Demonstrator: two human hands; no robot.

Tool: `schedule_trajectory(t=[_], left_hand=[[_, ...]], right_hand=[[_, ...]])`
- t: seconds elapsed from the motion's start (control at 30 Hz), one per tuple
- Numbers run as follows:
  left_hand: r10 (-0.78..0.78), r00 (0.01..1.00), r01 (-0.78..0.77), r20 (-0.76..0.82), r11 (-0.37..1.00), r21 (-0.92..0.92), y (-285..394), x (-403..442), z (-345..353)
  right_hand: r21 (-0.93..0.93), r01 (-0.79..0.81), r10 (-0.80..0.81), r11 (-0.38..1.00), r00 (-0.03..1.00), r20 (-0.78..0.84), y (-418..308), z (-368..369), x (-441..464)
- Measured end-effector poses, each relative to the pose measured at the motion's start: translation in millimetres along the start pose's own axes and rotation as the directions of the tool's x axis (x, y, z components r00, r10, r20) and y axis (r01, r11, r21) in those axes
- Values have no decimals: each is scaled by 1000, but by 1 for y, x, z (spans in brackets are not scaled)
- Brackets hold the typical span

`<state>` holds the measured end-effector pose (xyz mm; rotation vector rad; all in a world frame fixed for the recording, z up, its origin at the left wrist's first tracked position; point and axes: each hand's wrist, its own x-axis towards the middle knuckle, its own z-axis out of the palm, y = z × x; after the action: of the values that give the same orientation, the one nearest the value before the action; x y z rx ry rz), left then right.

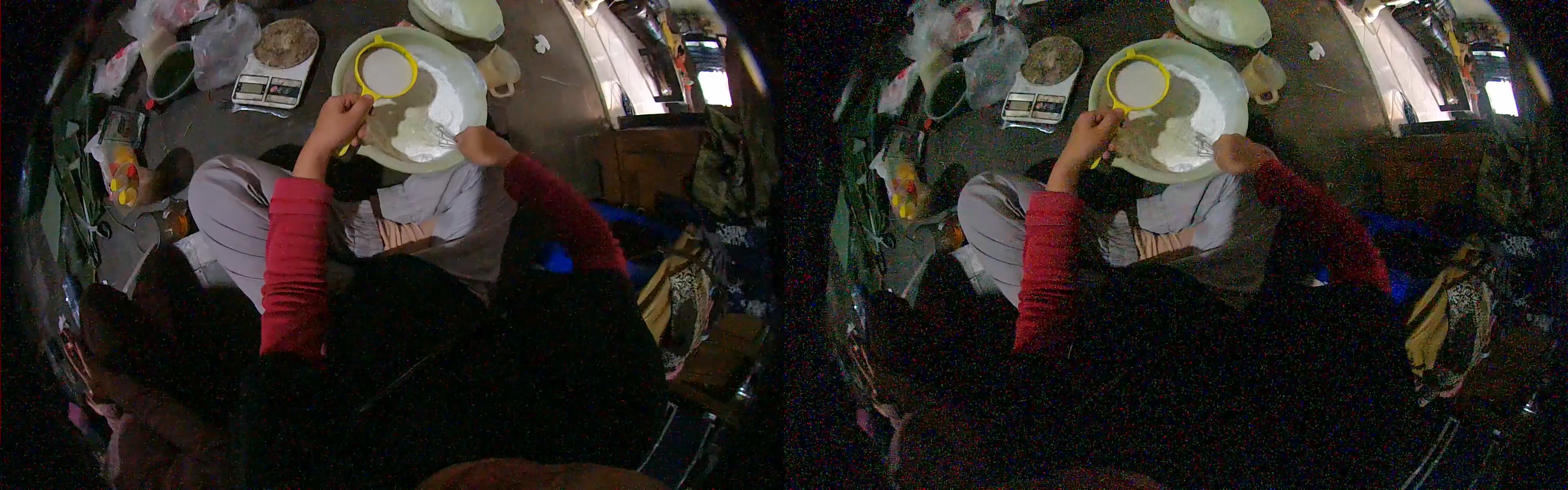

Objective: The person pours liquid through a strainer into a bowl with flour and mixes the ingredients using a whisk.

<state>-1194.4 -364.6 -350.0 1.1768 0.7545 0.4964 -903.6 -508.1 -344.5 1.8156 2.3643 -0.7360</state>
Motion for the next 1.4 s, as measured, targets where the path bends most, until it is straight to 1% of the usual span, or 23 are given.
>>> schedule_trajectory(t=[0.03, 0.07, 0.13, 0.17, 0.23, 0.27, 0.33, 0.37, 0.43, 0.57, 0.67, 0.73, 0.77, 0.9, 0.97, 1.03, 1.07, 1.13, 1.17, 1.23, 1.3, 1.37, 1.4], left_hand=[[3, 1000, -2, -16, 1000, 21, 1, 0, 0], [4, 999, -3, -33, 999, 41, 1, 0, 0], [-3, 999, 6, -50, 998, 65, 4, -2, 2], [-12, 998, 18, -69, 996, 87, 6, -3, 2], [-2, 999, 5, -48, 999, 50, 2, -3, 0], [10, 1000, -10, -20, 1000, 13, 0, -3, -1], [-4, 1000, 4, -12, 1000, 17, 2, -2, -1], [-18, 1000, 18, -2, 1000, 15, 2, -2, -1], [-16, 1000, 16, -2, 999, 37, 5, -3, -2], [-8, 1000, 8, -9, 999, 33, 7, -5, -1], [-25, 1000, 25, -5, 999, 25, 1, 0, -1], [-5, 1000, 5, -8, 1000, -7, -2, 1, 0], [19, 1000, -20, -16, 999, -36, -3, 1, 0], [14, 1000, -14, -23, 1000, -20, 4, -5, 0], [-41, 999, 41, -1, 999, -10, 6, -7, 0], [-21, 1000, 21, 10, 1000, 16, 6, -5, -2], [-1, 1000, 0, 23, 999, 42, 5, -5, -2], [-4, 1000, 4, 21, 1000, 17, 3, -4, -1], [-4, 1000, 4, 16, 1000, -7, 3, -3, -1], [-6, 1000, 6, 13, 1000, -12, -1, -2, 0], [-10, 1000, 10, 9, 1000, -18, -4, -1, -3], [-66, 995, 62, 72, 996, 58, -6, 0, -7], [-67, 995, 62, 75, 996, 58, -6, 0, -5]], right_hand=[[-145, 14, -1, 989, 996, 92, -9, -7, 4], [-148, 17, -3, 989, 996, 91, -17, -14, 5], [83, -82, 73, 993, 992, 102, -26, -23, 8], [82, -75, 66, 994, 993, 103, -29, -30, 12], [66, -179, 180, 982, 984, -12, -32, -38, 22], [70, -176, 177, 982, 984, -12, -32, -39, 29], [-111, -297, 275, 948, 945, -180, -26, -43, 46], [-111, -295, 273, 949, 945, -179, -25, -40, 52], [-212, -489, 409, 846, 851, -329, -28, -30, 64], [-211, -504, 433, 838, 848, -306, -52, -3, 67], [-252, -450, 377, 857, 880, -289, -74, 4, 48], [-249, -344, 311, 905, 936, -163, -93, -1, 35], [-249, -345, 312, 905, 936, -163, -93, -1, 30], [-251, -209, 187, 945, 976, -108, -84, -26, 12], [-234, -164, 148, 958, 985, -85, -76, -46, 7], [-479, -94, 21, 873, 988, -155, -63, -59, 7], [-479, -94, 23, 873, 988, -152, -57, -60, 11], [-628, -165, -60, 761, 945, -321, -41, -60, 21], [-628, -165, -60, 761, 945, -321, -33, -59, 29], [-597, -339, 189, 727, 935, -300, -23, -54, 46], [-572, -330, 213, 751, 941, -263, -22, -43, 45], [-546, -326, 243, 772, 945, -219, -27, -34, 36], [-526, -230, 136, 819, 968, -212, -31, -31, 28]])
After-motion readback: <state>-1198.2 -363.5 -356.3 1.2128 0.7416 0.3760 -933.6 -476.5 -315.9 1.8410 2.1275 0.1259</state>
